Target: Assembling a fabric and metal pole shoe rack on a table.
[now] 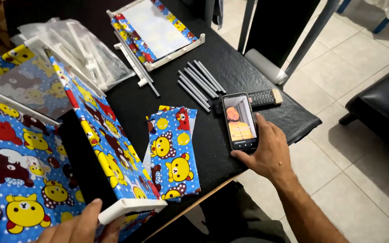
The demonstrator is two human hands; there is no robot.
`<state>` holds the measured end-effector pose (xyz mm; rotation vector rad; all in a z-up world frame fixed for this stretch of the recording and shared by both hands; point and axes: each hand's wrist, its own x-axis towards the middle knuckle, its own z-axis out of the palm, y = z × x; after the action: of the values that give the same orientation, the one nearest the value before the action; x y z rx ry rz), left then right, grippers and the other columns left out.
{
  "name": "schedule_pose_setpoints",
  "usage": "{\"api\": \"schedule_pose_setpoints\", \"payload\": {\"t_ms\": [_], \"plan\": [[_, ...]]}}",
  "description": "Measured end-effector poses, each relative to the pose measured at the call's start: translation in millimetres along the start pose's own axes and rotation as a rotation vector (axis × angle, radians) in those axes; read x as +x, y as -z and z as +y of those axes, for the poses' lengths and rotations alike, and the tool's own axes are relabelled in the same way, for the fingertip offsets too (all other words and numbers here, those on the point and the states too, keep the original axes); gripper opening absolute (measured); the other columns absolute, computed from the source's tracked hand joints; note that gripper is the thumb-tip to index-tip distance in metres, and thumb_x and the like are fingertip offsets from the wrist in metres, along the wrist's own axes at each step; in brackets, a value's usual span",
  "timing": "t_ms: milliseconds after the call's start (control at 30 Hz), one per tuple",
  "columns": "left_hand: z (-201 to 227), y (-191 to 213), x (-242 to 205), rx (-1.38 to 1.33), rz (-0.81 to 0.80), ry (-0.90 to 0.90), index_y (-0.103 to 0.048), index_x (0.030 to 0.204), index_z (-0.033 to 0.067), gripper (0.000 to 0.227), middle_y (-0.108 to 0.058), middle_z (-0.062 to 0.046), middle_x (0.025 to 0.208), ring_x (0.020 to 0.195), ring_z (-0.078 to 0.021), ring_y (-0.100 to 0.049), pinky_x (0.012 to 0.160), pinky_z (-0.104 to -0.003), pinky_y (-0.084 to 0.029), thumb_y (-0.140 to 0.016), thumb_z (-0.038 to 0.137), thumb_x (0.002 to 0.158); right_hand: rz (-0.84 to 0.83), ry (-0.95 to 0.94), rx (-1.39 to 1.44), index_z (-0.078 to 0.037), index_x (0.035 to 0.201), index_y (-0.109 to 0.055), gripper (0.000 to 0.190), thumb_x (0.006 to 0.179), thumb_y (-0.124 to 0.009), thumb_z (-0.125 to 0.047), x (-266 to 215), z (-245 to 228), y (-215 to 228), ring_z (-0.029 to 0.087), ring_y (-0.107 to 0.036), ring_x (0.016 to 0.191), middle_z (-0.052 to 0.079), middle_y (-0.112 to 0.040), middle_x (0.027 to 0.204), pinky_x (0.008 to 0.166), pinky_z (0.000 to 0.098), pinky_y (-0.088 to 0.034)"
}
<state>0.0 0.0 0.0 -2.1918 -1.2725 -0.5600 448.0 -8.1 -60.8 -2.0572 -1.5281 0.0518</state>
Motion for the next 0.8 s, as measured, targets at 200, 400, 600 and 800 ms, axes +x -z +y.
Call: {"api": "schedule_pose_setpoints", "payload": {"t_ms": [200, 400, 600, 800], "plan": [[-22, 3, -8, 0.112, -0.171, -0.100, -0.072, 0.123, 0.0313, 0.051, -0.070, 0.009, 0.073, 0.055, -0.0125, -0.060, 0.056, -0.032, -0.048, -0.053, 0.066, 0.091, 0.055, 0.069, 0.010, -0.003, 0.148, -0.044, 0.115, 0.058, -0.090, -0.058, -3, 8, -8, 0.039, -0.056, 0.121, 0.016, -0.059, 0.140, 0.106, 0.0506, -0.041], [5, 43, 33, 0.027, -0.011, -0.076, -0.073, 0.096, 0.0273, 0.037, -0.059, 0.004, 0.063, 0.053, -0.0186, -0.056, 0.055, -0.036, -0.037, -0.048, 0.054, 0.101, 0.292, 0.511, 0.246, 0.004, 0.134, -0.054, 0.075, 0.084, -0.080, -0.045, -14, -26, 11, 0.041, -0.055, 0.131, 0.025, -0.059, 0.136, 0.113, 0.0548, -0.047], [26, 95, 72, -0.142, 0.054, -0.055, -0.072, 0.100, 0.0162, 0.029, -0.066, 0.000, 0.079, 0.066, -0.0254, -0.059, 0.061, -0.038, -0.044, -0.045, 0.027, 0.104, 0.045, 1.002, 0.660, -0.001, 0.115, -0.064, 0.048, 0.097, -0.062, -0.045, -7, -155, 71, 0.039, -0.071, 0.113, 0.018, -0.071, 0.118, 0.103, 0.0520, -0.056], [23, 100, 66, -0.111, 0.255, -0.135, -0.068, 0.083, 0.0124, 0.039, -0.063, -0.002, 0.068, 0.056, -0.0226, -0.057, 0.056, -0.035, -0.043, -0.037, 0.026, 0.102, -0.001, 1.346, 0.616, -0.004, 0.100, -0.064, 0.041, 0.105, -0.048, -0.041, 6, -257, 69, 0.036, -0.064, 0.115, 0.016, -0.065, 0.108, 0.115, 0.0514, -0.038]]}}
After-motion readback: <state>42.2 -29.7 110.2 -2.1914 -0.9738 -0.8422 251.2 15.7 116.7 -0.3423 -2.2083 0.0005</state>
